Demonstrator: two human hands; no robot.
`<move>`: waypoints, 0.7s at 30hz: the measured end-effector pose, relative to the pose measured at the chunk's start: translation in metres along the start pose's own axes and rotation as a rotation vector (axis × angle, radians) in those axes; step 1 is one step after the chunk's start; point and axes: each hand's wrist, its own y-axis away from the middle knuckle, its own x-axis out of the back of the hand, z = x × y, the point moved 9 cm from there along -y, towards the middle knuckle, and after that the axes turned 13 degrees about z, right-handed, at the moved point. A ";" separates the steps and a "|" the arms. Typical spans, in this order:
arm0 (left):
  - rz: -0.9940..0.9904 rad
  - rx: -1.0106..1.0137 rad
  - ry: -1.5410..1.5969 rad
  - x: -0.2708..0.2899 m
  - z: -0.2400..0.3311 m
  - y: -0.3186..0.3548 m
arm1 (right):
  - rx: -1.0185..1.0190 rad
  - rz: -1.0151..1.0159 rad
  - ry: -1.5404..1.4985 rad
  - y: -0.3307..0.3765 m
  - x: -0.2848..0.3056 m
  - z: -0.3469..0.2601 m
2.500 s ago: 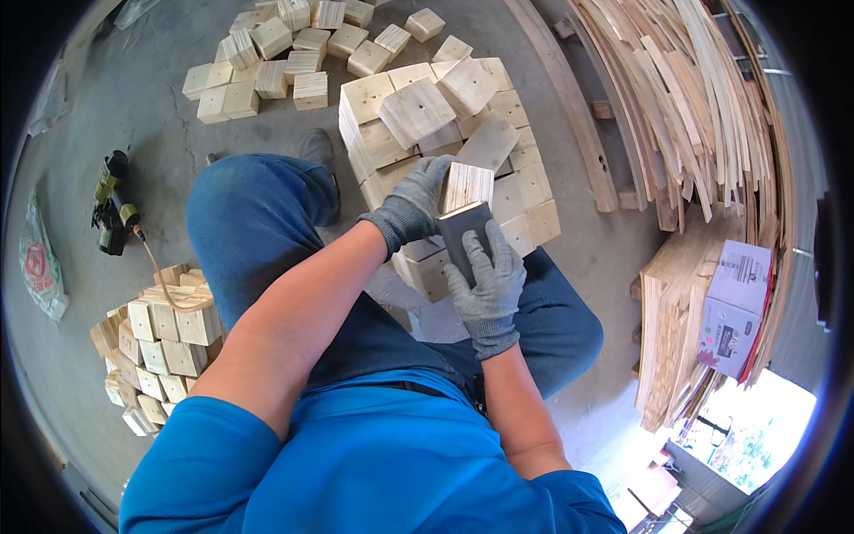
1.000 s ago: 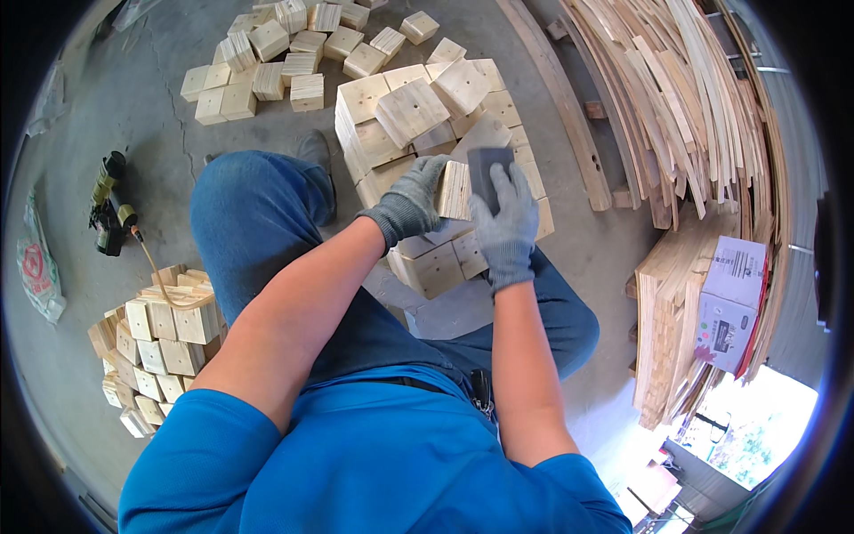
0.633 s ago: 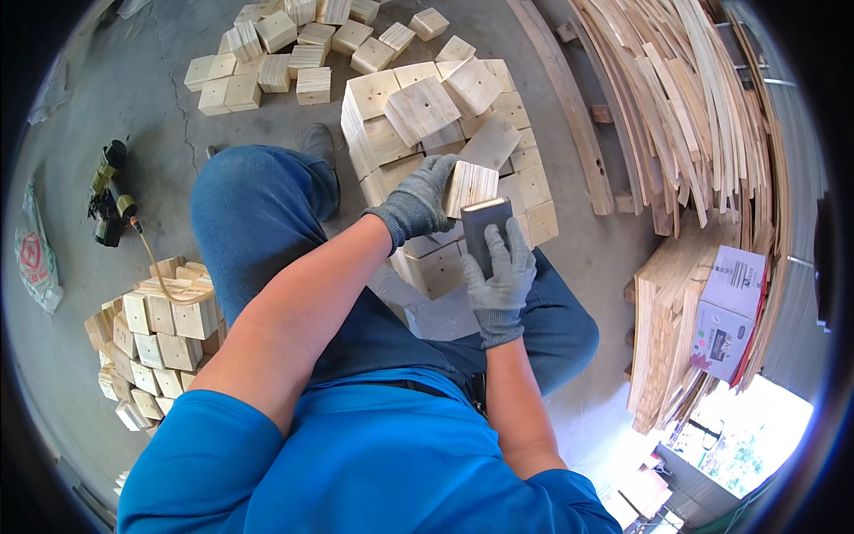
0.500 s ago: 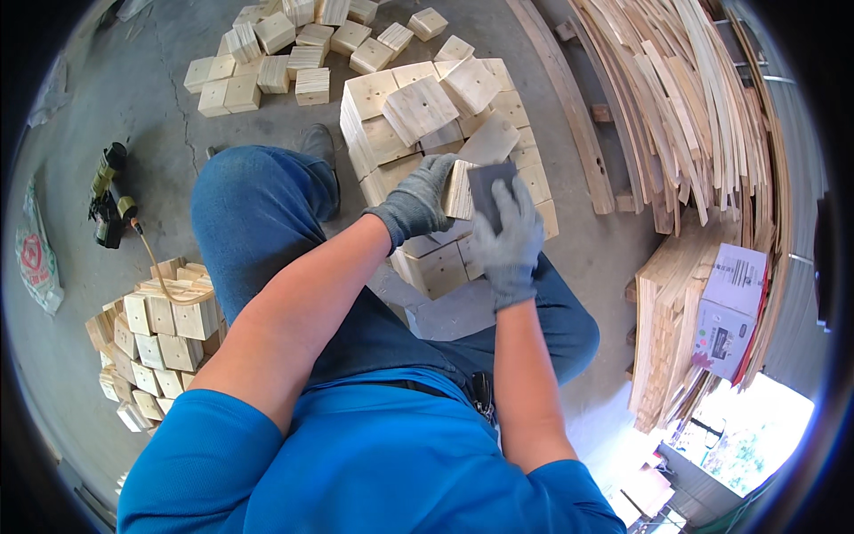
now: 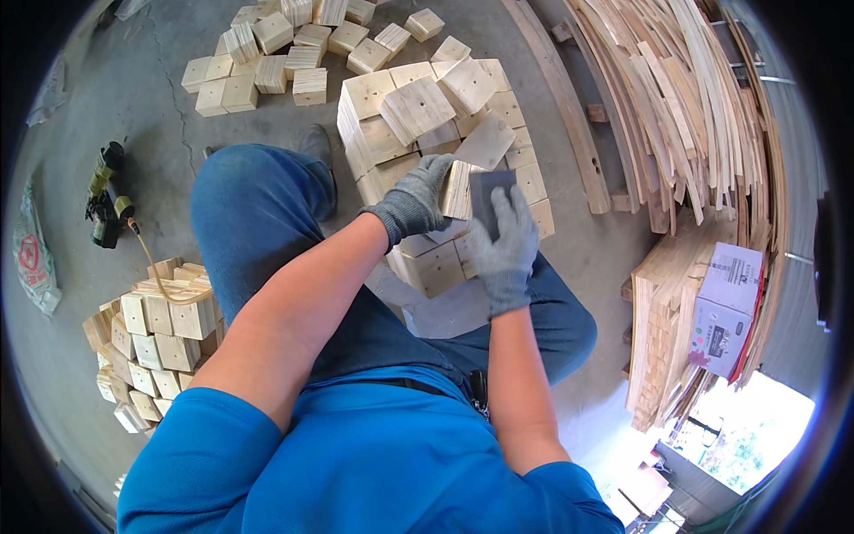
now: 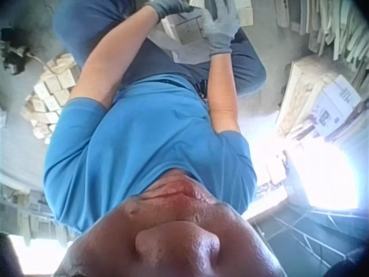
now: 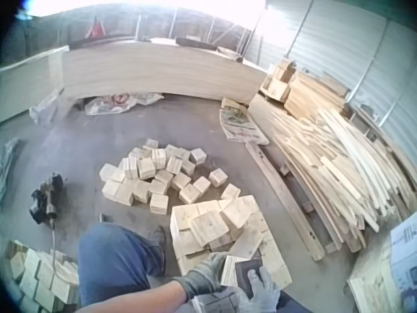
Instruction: The person sits on the floor and sands small wooden blocks using a sanding block. They pick up each block, sand its surfaces, and place it on a pile of finished pieces. The process is repeated for multiple blocks.
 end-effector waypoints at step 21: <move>-0.012 0.037 -0.014 -0.002 -0.008 0.003 | -0.073 0.040 -0.121 -0.070 -0.013 0.022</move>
